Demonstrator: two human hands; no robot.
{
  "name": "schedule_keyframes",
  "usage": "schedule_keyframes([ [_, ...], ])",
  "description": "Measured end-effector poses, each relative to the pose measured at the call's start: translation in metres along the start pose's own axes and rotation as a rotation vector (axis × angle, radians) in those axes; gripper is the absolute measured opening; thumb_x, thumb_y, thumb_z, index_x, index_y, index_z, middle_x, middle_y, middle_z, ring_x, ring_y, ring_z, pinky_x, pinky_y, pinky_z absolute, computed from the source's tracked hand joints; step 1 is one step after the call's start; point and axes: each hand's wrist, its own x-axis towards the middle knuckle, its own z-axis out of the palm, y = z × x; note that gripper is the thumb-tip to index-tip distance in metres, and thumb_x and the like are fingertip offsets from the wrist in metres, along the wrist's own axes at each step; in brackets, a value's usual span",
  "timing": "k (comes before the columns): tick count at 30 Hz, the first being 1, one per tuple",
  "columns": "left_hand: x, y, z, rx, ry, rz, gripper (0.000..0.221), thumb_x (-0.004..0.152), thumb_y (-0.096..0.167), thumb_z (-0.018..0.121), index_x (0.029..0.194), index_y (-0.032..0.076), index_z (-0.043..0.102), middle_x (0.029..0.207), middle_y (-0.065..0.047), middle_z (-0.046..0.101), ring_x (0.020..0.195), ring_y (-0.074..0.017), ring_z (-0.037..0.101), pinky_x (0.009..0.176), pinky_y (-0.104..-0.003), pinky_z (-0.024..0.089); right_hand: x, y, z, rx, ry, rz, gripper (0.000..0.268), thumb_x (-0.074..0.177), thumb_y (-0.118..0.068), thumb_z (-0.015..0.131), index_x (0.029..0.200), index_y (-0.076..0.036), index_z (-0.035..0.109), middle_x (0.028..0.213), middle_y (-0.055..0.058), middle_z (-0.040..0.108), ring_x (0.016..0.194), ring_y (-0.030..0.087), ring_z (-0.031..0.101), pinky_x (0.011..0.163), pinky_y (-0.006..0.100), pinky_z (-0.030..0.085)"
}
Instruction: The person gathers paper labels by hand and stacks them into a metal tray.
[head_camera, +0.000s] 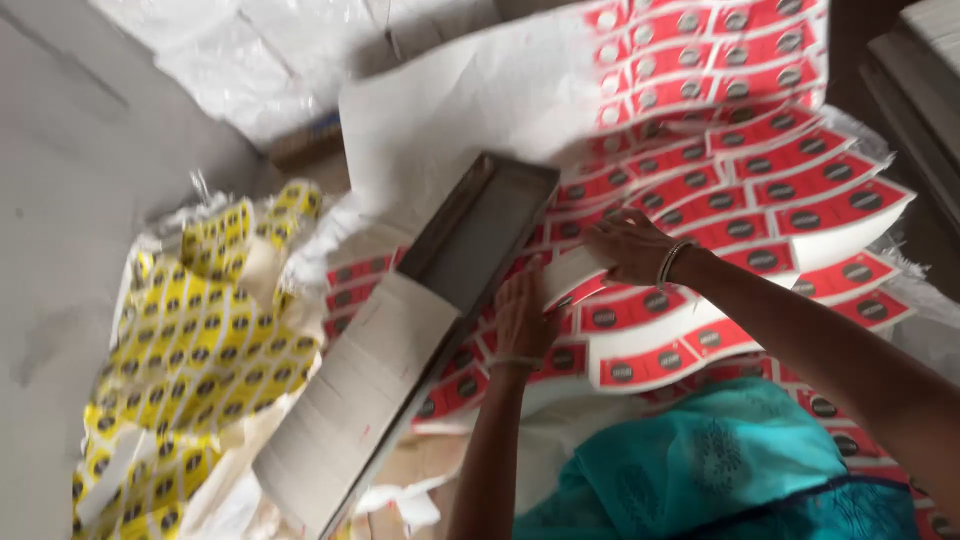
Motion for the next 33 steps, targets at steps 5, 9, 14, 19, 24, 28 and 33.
schedule_keyframes([
  [5, 0.0, -0.009, 0.001, -0.333, 0.019, -0.112, 0.085, 0.076, 0.024, 0.091, 0.147, 0.007, 0.046, 0.132, -0.021, 0.061, 0.119, -0.0422, 0.061, 0.097, -0.05, 0.052, 0.001, 0.031, 0.033, 0.053, -0.019, 0.014, 0.065, 0.065, -0.027, 0.088, 0.117, -0.007, 0.056, 0.11, 0.014, 0.063, 0.107, 0.035, 0.064, 0.093, 0.048, 0.051],
  [9, -0.004, 0.007, -0.044, -0.514, 0.122, -0.153, 0.079, 0.077, 0.024, 0.088, 0.146, 0.014, 0.049, 0.133, -0.014, 0.069, 0.127, -0.0342, 0.069, 0.103, -0.045, 0.058, 0.001, -0.003, -0.001, 0.14, -0.041, -0.093, 0.076, 0.053, -0.027, 0.089, 0.117, -0.005, 0.055, 0.106, 0.014, 0.063, 0.098, 0.038, 0.065, 0.082, 0.052, 0.052],
  [14, 0.01, -0.046, -0.117, -0.373, 0.286, 0.084, 0.077, 0.08, 0.009, 0.089, 0.142, 0.01, 0.044, 0.145, -0.013, 0.052, 0.136, -0.0303, 0.055, 0.112, -0.038, 0.05, 0.049, -0.062, -0.024, 0.091, -0.009, -0.034, 0.064, 0.067, -0.048, 0.088, 0.105, -0.005, 0.059, 0.104, 0.014, 0.065, 0.097, 0.034, 0.067, 0.084, 0.048, 0.056],
  [19, -0.034, -0.106, -0.182, -0.367, 0.566, -0.384, 0.075, 0.087, 0.001, 0.08, 0.151, 0.008, 0.042, 0.144, -0.01, 0.058, 0.122, -0.0247, 0.064, 0.101, -0.035, 0.053, 0.17, -0.106, -0.006, 0.15, -0.131, 0.344, 0.071, 0.063, -0.046, 0.083, 0.118, -0.005, 0.068, 0.114, 0.017, 0.069, 0.105, 0.037, 0.069, 0.091, 0.051, 0.054],
  [24, -0.064, -0.121, -0.189, -0.177, 0.525, -0.418, 0.054, 0.091, 0.002, 0.076, 0.141, 0.007, 0.056, 0.138, -0.01, 0.065, 0.121, -0.0256, 0.065, 0.1, -0.036, 0.055, 0.214, -0.135, 0.055, 0.001, -0.199, 0.409, 0.085, 0.071, -0.059, 0.078, 0.134, -0.006, 0.056, 0.129, 0.02, 0.06, 0.12, 0.036, 0.06, 0.094, 0.053, 0.05],
  [28, -0.059, -0.132, -0.163, -0.221, 0.325, -0.353, 0.041, 0.099, 0.006, 0.066, 0.14, 0.005, 0.062, 0.141, -0.013, 0.066, 0.133, -0.0291, 0.063, 0.112, -0.043, 0.051, 0.215, -0.132, 0.084, 0.21, -0.369, 0.289, 0.089, 0.08, -0.065, 0.075, 0.138, -0.002, 0.054, 0.136, 0.024, 0.055, 0.125, 0.04, 0.056, 0.102, 0.049, 0.047],
  [33, -0.037, -0.157, -0.113, 0.23, 0.03, -0.401, 0.053, 0.099, 0.026, 0.057, 0.147, 0.005, 0.051, 0.154, -0.016, 0.05, 0.144, -0.0315, 0.043, 0.117, -0.053, 0.03, 0.198, -0.094, 0.061, 0.492, -0.625, 0.137, 0.078, 0.081, -0.059, 0.069, 0.141, -0.011, 0.056, 0.13, 0.018, 0.069, 0.122, 0.033, 0.067, 0.103, 0.043, 0.052],
])
